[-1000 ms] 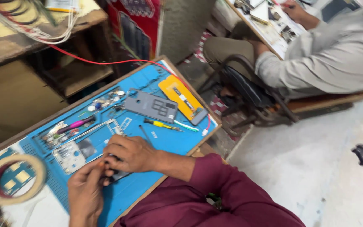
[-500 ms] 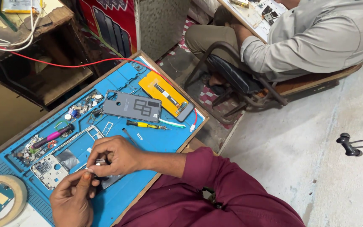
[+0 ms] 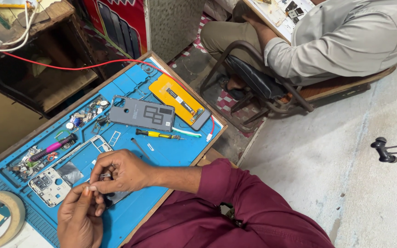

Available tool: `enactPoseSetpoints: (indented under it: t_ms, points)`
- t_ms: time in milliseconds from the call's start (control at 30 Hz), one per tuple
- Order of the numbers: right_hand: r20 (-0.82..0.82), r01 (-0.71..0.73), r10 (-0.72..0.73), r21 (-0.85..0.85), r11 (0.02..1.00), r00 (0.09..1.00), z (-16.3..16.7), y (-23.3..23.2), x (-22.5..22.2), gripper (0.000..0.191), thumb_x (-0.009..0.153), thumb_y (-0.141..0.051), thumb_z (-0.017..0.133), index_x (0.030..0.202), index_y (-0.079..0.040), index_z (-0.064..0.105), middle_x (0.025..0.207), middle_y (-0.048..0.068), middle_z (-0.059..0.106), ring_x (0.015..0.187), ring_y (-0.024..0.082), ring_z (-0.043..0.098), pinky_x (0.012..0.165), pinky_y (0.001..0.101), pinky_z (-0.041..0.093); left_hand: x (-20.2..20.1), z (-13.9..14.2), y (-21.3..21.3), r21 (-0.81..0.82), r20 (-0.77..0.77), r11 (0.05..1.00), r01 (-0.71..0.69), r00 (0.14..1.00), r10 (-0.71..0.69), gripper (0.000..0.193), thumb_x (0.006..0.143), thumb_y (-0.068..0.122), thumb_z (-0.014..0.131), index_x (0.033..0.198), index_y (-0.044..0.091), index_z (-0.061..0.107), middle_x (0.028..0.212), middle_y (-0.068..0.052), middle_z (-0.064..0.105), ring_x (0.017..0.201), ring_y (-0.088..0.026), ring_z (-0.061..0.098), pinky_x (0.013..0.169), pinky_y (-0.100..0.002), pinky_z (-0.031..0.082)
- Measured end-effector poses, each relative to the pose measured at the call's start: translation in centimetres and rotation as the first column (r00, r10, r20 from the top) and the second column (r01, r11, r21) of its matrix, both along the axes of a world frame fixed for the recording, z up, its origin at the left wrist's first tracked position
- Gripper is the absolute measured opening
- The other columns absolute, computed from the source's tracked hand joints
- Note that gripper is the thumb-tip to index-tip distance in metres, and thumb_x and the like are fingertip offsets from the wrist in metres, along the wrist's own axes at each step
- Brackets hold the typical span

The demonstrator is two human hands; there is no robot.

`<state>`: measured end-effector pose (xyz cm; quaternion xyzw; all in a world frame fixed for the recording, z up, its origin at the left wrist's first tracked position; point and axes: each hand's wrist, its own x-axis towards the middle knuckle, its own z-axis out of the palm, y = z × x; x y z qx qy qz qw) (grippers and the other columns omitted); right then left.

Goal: The person sits at a repair bench and uses both hands to manipulate a small component, pressing and positioning it onto the back cover of a disassembled smartphone. They hold the phone cover steady with one hand while fitting the small part with the other, working over a blue mat covered with tools, screws, and phone parts.

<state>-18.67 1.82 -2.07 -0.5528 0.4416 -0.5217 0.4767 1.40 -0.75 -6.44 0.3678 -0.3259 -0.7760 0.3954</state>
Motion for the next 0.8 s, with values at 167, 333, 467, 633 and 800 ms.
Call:
enactPoseSetpoints:
  t_ms: [167,333,467,633,800]
  points:
    - [-0.099,0.04,-0.052,-0.122,0.992,0.994,0.5,0.4,0.2,0.011,0.096,-0.017,0.078,0.104,-0.009,0.076,0.095,-0.002,0.068,0.07,-0.002,0.056,0.058,0.0147,0.044,-0.2,0.3,0.0,-0.02,-0.041,1.0,-0.013,0.999,0.013,0.015,0.11,0.01,0.056,0.116,-0.003,0.063,0.095,-0.007,0.064,0.08,-0.011,0.058,0.061,-0.025,0.042]
    - [-0.184,0.049,-0.072,-0.125,0.991,0.98,0.4,0.4,0.4,0.018,0.095,-0.018,0.077,0.112,-0.014,0.077,0.098,-0.002,0.07,0.064,-0.001,0.053,0.053,0.0167,0.041,-0.3,0.5,0.1,-0.019,-0.029,0.998,-0.068,0.997,0.067,0.011,0.111,0.009,0.057,0.112,-0.001,0.061,0.093,-0.008,0.064,0.078,-0.012,0.059,0.06,-0.025,0.043]
    - [-0.224,0.046,-0.104,-0.25,0.967,0.969,0.7,0.3,0.3,0.015,0.098,-0.02,0.076,0.113,-0.016,0.076,0.1,-0.003,0.069,0.08,0.003,0.063,0.066,0.0188,0.052,-0.5,1.1,0.3,-0.017,0.015,0.993,-0.114,0.993,0.114,0.01,0.11,0.008,0.059,0.11,-0.001,0.061,0.09,-0.009,0.064,0.076,-0.012,0.059,0.058,-0.024,0.043]
    - [-0.32,0.04,-0.164,-0.36,0.932,0.933,1.0,0.5,0.0,0.017,0.096,-0.017,0.076,0.113,-0.013,0.074,0.103,0.001,0.068,0.088,0.01,0.069,0.076,0.0229,0.058,-1.3,2.4,0.7,-0.076,0.049,0.987,-0.141,0.988,0.145,0.011,0.108,0.007,0.063,0.109,-0.003,0.063,0.088,-0.009,0.064,0.074,-0.013,0.06,0.058,-0.023,0.044]
    - [-0.412,0.01,-0.209,-0.435,0.9,0.887,0.6,-0.2,-0.3,0.016,0.092,-0.01,0.078,0.108,-0.01,0.075,0.1,0.007,0.069,0.09,0.023,0.068,0.078,0.0341,0.057,-1.5,2.9,0.6,-0.114,0.099,0.99,-0.078,0.991,0.089,0.013,0.105,0.012,0.063,0.107,0.0,0.068,0.092,-0.009,0.07,0.073,-0.01,0.062,0.056,-0.019,0.043]
